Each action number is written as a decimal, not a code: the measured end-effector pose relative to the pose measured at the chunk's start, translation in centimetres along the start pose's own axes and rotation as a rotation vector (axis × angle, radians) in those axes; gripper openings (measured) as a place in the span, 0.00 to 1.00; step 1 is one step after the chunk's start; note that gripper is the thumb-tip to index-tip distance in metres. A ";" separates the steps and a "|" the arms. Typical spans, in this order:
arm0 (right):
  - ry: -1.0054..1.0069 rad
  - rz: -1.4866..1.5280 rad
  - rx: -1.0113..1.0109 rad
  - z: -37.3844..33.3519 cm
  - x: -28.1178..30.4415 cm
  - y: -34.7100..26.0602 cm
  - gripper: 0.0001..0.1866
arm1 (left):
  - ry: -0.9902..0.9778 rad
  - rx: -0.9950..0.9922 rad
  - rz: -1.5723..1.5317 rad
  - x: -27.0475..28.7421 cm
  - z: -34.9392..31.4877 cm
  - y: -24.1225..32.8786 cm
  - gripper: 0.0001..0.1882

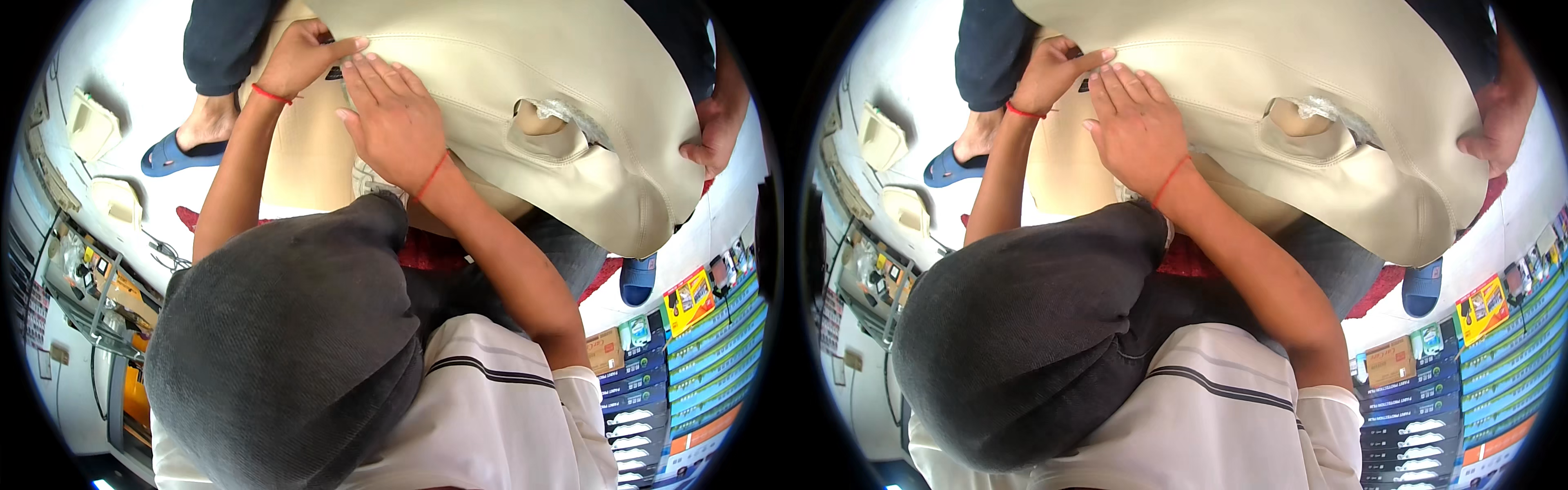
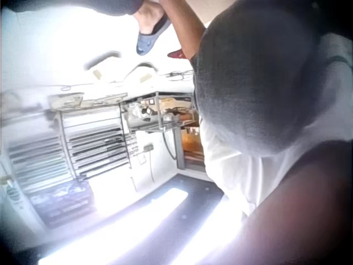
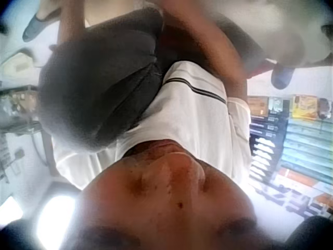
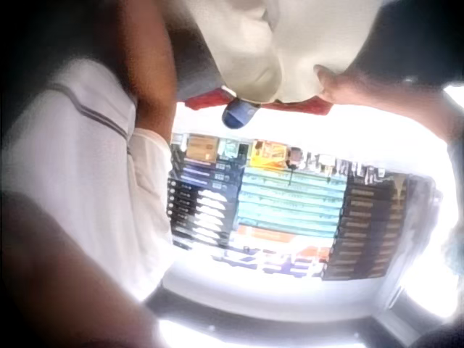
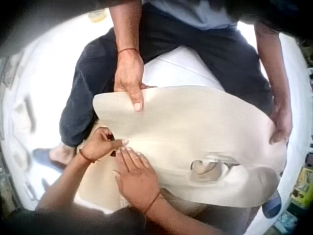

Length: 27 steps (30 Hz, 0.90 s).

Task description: The person aligns and presses a light-colored fabric piece onto a larger padded base, smoothing the edges and seams by hand. They repeatedly adjust the fabric to ensure it fits the contours of the base.

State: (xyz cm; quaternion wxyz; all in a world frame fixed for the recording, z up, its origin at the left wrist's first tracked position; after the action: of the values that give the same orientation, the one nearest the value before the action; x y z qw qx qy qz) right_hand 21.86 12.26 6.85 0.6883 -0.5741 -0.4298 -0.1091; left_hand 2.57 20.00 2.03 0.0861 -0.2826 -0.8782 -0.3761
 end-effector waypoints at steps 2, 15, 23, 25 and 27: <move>-0.006 -0.016 0.008 0.0 0.6 0.9 0.29 | 0.029 -0.124 -0.180 -0.6 -0.3 -0.5 0.20; -0.014 -0.026 0.100 1.5 -0.3 0.5 0.25 | 0.034 -0.169 -0.067 -0.2 0.9 -1.0 0.24; -0.102 -0.171 0.100 -3.6 4.9 4.6 0.26 | 0.025 -0.088 -0.194 -0.3 -0.6 0.7 0.23; -0.087 -0.125 0.101 -2.1 3.2 3.0 0.26 | -0.001 -0.050 -0.046 0.2 0.0 0.4 0.22; -0.071 -0.095 0.120 0.0 1.0 1.2 0.27 | 0.024 -0.127 -0.018 0.2 1.2 -1.4 0.22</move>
State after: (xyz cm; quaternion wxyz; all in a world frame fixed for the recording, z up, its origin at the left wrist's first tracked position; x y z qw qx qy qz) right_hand 23.28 13.00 6.73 0.6999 -0.5142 -0.4866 -0.0951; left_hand 1.73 20.18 0.42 0.0753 -0.2751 -0.8540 -0.4351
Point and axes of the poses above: each hand's wrist, its own z-axis towards the middle knuckle, its own x-axis out of the back of the hand, y = z × x, the point moved 2 cm from there along z, towards the middle knuckle
